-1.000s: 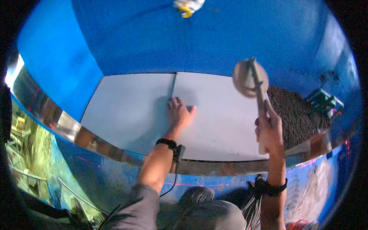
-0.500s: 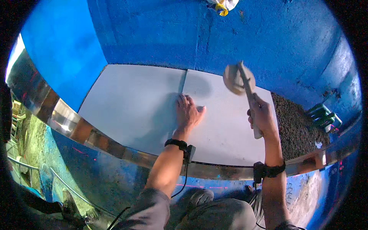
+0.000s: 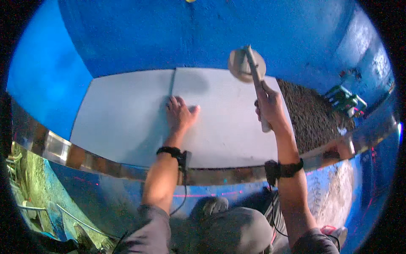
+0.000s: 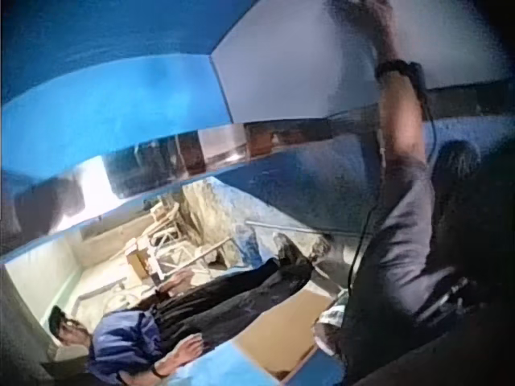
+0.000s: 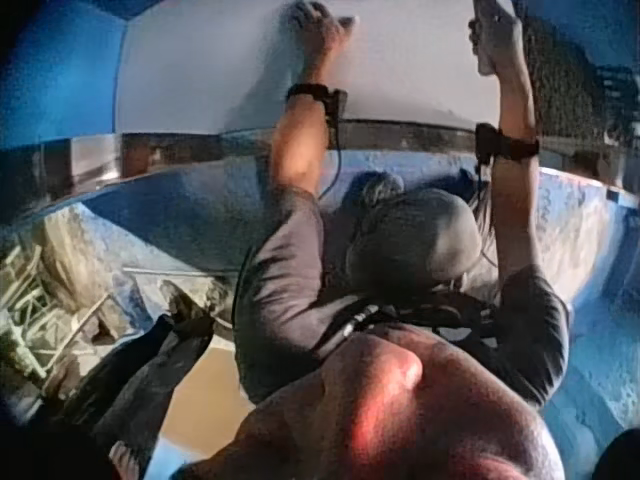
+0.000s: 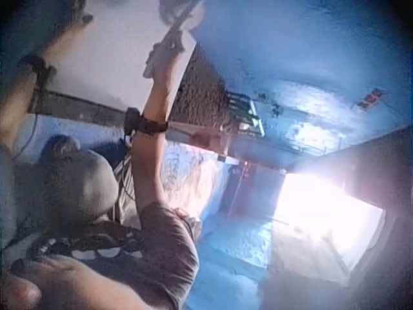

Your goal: Laying and leveling floor tiles on a mortar bed using a trowel and mallet.

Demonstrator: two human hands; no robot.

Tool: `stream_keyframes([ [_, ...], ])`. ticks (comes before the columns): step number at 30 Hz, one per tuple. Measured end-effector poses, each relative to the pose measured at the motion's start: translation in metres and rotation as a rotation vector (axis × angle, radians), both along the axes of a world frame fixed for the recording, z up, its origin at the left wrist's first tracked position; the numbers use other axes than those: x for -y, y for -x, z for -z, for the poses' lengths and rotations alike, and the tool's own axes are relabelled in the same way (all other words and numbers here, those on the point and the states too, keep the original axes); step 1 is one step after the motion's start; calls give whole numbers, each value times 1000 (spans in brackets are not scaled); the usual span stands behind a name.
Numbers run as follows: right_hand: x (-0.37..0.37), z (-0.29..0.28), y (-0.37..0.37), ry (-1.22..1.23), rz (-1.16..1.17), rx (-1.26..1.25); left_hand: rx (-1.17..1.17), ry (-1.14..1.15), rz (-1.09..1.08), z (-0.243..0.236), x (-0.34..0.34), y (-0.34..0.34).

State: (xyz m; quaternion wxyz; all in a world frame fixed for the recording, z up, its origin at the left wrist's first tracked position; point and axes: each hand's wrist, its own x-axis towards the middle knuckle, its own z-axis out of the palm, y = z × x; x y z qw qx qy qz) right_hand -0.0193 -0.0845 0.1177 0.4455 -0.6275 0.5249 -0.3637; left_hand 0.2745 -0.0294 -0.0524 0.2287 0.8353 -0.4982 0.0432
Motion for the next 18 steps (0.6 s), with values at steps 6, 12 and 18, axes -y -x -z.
stream_keyframes([
  [6, -17, 44, 32, -206, 17, -98, 65, 39, 51, -9, -8, 7],
  [12, -18, 56, 59, -234, 12, -117, 208, -151, 826, -35, -147, 149],
  [18, -26, 41, 50, -176, -24, -208, 330, 35, 695, -5, -190, 181],
])
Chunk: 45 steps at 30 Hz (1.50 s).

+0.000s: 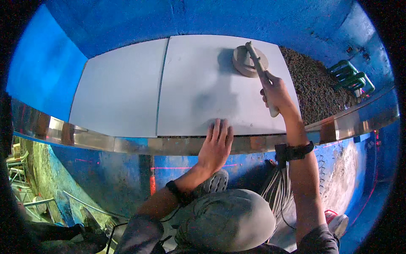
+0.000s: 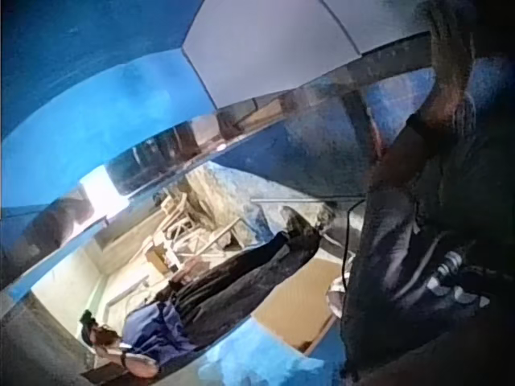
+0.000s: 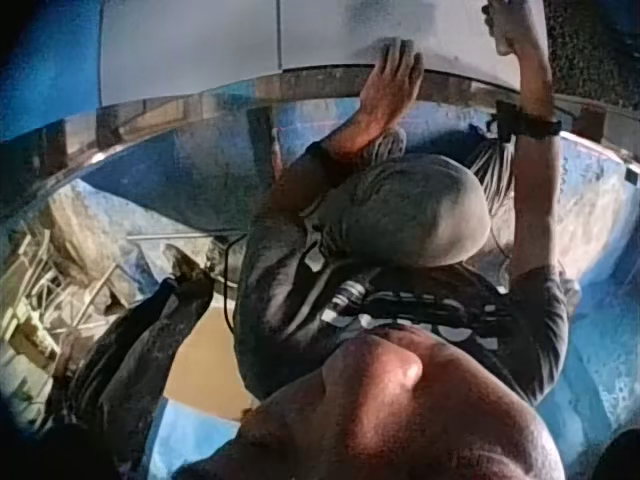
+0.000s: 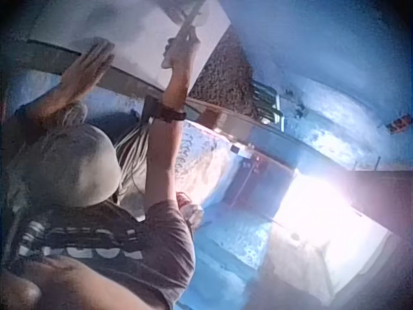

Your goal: Laying and leveling floor tiles on a mortar bed using a trowel and mallet.

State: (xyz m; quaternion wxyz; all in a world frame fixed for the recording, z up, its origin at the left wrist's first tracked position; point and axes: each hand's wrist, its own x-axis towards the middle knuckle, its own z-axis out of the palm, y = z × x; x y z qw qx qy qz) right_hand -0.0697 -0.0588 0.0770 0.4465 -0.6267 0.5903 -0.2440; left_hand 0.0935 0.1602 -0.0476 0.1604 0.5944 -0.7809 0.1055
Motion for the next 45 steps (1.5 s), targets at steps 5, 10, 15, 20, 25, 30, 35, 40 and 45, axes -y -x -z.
stream_keyframes([
  [5, -5, -6, 4, -24, -32, 42, 6, 52, -26, 10, -6, 0],
  [10, -7, 5, 7, -21, 5, 3, -138, 23, -69, 12, -50, -37],
  [15, -6, 10, 7, -30, 34, 15, -156, -22, -175, 3, -60, -88],
  [20, -5, 9, 10, -46, 11, 22, -149, -2, -166, -6, -59, -96],
  [25, -4, 9, 12, -41, -12, 42, -189, -35, -263, -7, -64, -101],
  [30, -7, 4, 7, -30, 4, 56, -134, -32, -342, -8, -75, -113],
  [35, -8, 2, 8, -21, -3, 52, -103, 112, -481, -8, -84, -108],
  [40, -5, 9, 22, -79, 6, 104, -415, 63, -242, -11, -88, -89],
  [45, -89, 4, 76, 649, -56, -419, -519, 201, -497, -24, -66, -127],
])
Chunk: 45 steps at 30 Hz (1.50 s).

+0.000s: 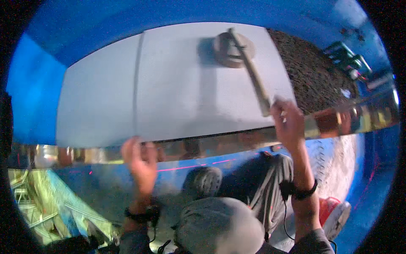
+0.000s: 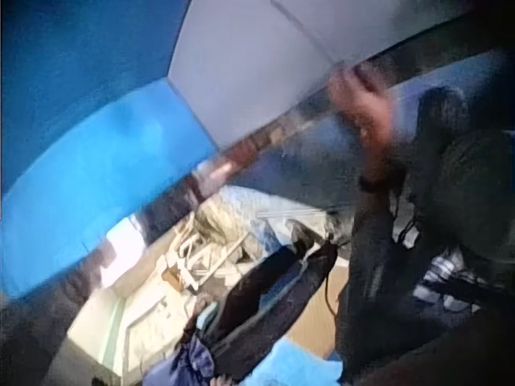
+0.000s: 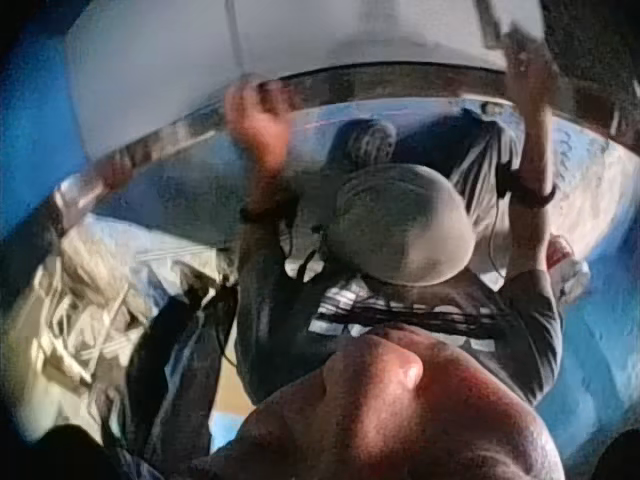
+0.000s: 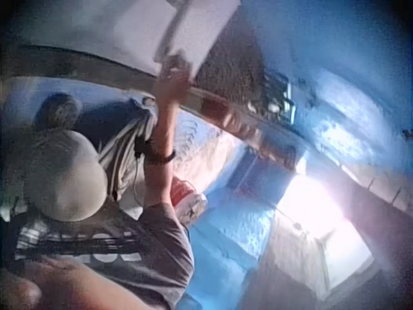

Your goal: Laying and leveling floor tiles on a mortar bed using a trowel and mallet.

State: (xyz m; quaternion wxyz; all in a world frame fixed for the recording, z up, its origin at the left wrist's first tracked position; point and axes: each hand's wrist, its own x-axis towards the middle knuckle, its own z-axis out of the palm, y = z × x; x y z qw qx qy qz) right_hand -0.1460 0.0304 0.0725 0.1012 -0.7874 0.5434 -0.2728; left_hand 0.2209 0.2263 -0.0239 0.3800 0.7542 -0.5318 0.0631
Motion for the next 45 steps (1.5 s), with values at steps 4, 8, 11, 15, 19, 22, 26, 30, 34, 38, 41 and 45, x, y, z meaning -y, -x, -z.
stream_keyframes([
  [4, -99, -19, 117, -585, -140, -112, -261, -259, -79, -12, 25, -35],
  [8, -105, 2, 215, -581, 455, 219, -158, -366, -86, -15, 46, -28],
  [11, -54, 16, 256, -196, 551, 327, 3, -426, -141, -14, 56, -10],
  [15, 49, 56, 257, -507, 302, 982, 110, -467, -211, -10, 64, 3],
  [19, 103, 75, 220, -445, 325, 215, 144, -501, -269, -7, 68, 5],
  [22, 117, 71, 189, -423, 257, 98, 138, -511, -282, -8, 72, 2],
  [26, 121, 63, 165, -241, 116, -63, 89, -549, -323, -14, 78, -3],
  [30, 126, 59, 157, -313, 84, -55, 79, -608, -320, -17, 80, -4],
  [34, 128, 56, 151, -345, 113, -108, 65, -590, -331, -11, 77, -7],
  [38, 128, 54, 143, -456, 190, -137, 14, -553, -262, -8, 76, -18],
  [41, 127, 54, 140, -477, 186, -160, 36, -559, -240, -7, 74, -22],
  [45, 125, 56, 142, -396, 121, -149, 37, -542, -226, -7, 75, -24],
])
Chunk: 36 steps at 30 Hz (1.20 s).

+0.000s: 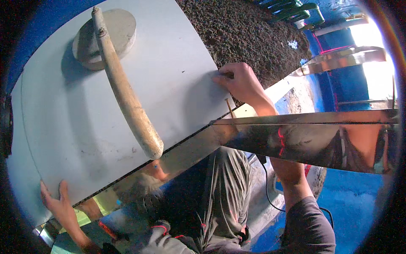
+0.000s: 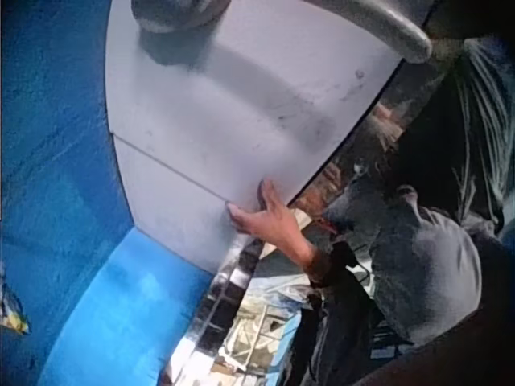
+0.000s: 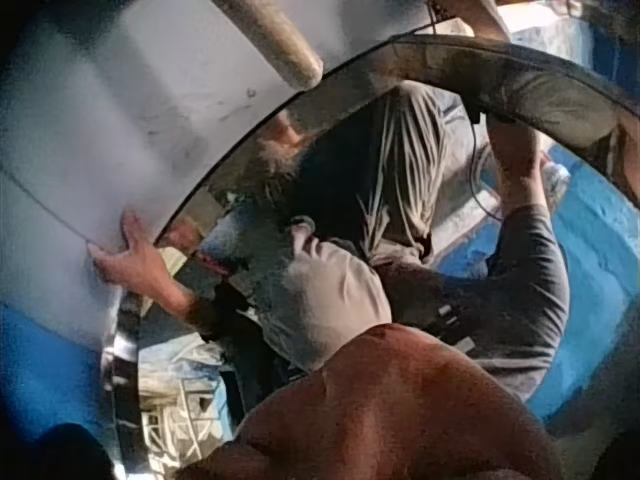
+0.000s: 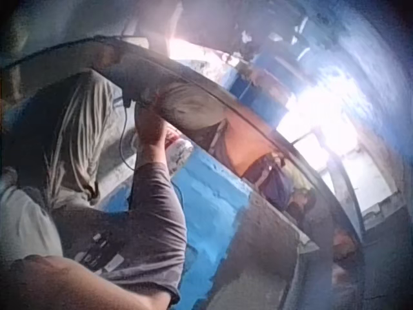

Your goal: Laying and leveling floor tiles on a mortar bed using a trowel and mallet.

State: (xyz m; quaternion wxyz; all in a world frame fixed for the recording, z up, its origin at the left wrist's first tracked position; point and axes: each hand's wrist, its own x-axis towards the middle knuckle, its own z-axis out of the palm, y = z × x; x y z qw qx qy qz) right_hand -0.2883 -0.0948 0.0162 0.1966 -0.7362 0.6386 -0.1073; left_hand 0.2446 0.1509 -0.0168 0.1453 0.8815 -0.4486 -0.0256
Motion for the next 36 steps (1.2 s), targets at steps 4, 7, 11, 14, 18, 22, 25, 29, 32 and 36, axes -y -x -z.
stream_keyframes([
  [4, -2, 4, 3, -69, 67, 21, -23, -29, -47, -1, 1, 0],
  [7, -3, 6, 3, -56, 66, 30, -21, 13, 8, -2, 0, -1],
  [11, -5, 6, 2, -50, 61, 32, -37, -42, -29, -2, -1, -5],
  [14, -5, 6, 2, -71, 82, 53, -63, -18, -36, 0, -3, -8],
  [18, -5, 5, 3, -82, 75, 53, -105, 53, -45, 3, -5, -9],
  [22, -7, 8, 0, -53, 96, 45, -47, 24, -31, 2, -4, -9],
  [25, -10, 7, -4, -34, 97, 41, -89, 25, 43, -1, -5, -10],
  [29, -10, 1, -4, -20, 59, 38, -29, 1, 41, -3, -4, -7],
  [32, -8, 2, -2, -90, 112, 54, 51, 59, 102, -3, 0, 13],
  [36, -19, 14, 17, 279, 33, 129, -247, 99, 452, -7, -5, 78],
])
